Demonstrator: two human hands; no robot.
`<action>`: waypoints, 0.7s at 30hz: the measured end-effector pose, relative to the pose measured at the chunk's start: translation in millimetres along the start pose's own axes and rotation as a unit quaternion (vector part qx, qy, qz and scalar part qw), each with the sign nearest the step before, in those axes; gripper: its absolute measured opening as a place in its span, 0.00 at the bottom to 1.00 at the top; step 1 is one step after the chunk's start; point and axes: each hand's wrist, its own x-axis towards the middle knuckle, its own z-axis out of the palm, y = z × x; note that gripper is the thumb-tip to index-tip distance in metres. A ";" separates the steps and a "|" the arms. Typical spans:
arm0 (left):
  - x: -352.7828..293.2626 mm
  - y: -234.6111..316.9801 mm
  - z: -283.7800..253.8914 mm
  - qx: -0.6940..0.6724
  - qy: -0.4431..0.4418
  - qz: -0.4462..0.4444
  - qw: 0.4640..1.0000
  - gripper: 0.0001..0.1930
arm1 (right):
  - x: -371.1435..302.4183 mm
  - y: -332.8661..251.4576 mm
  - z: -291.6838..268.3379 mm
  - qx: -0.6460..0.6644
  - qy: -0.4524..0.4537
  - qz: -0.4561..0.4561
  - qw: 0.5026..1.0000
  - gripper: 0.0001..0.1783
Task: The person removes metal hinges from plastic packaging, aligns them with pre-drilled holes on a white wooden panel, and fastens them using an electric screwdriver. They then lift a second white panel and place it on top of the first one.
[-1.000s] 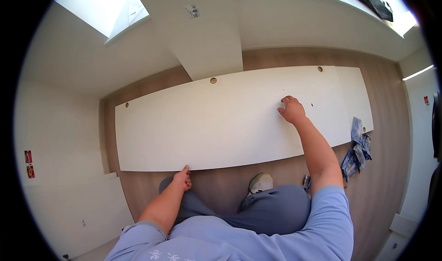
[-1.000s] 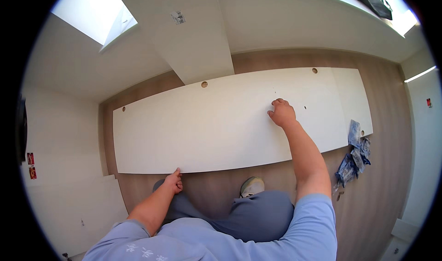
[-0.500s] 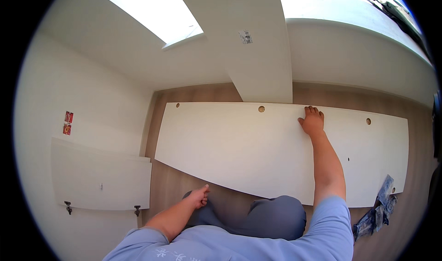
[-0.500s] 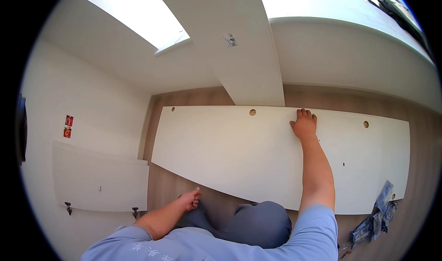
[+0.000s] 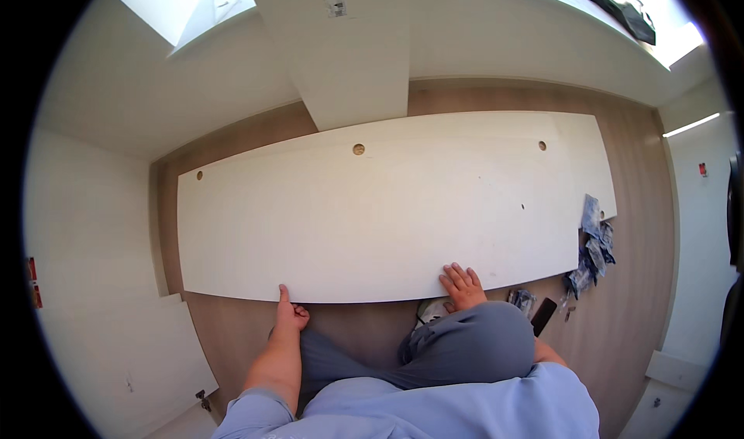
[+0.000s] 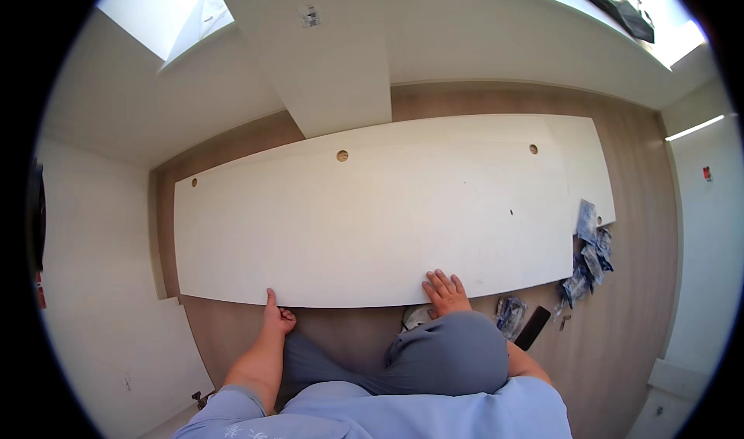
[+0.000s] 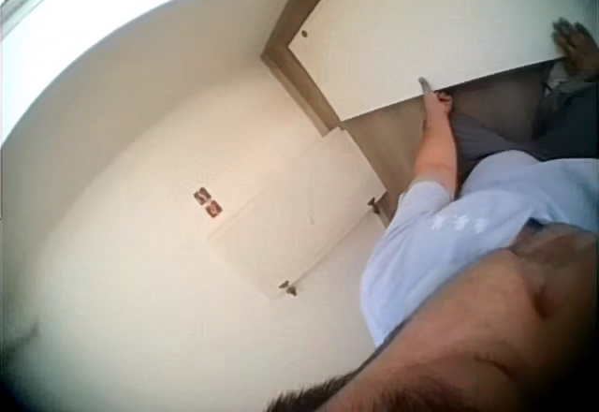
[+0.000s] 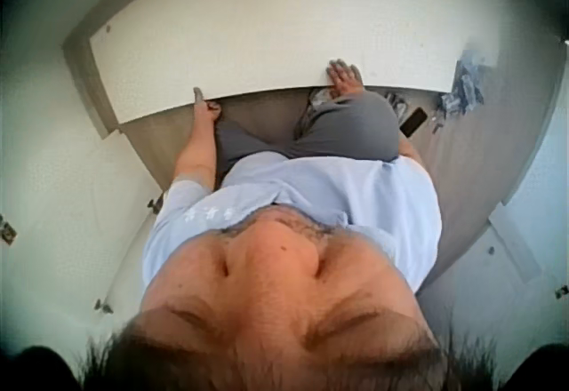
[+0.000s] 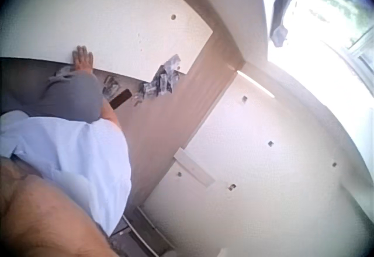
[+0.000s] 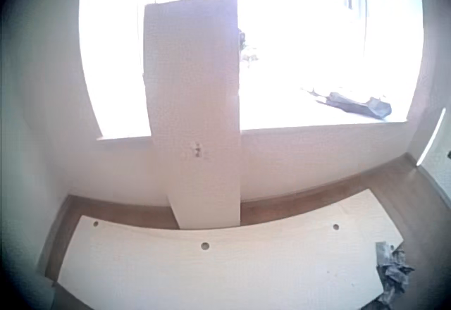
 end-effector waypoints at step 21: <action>-77.0 6.6 -27.0 0.086 -0.093 0.124 0.984 0.22 | 4.4 -35.0 -11.6 -0.253 0.016 -0.004 0.967 0.40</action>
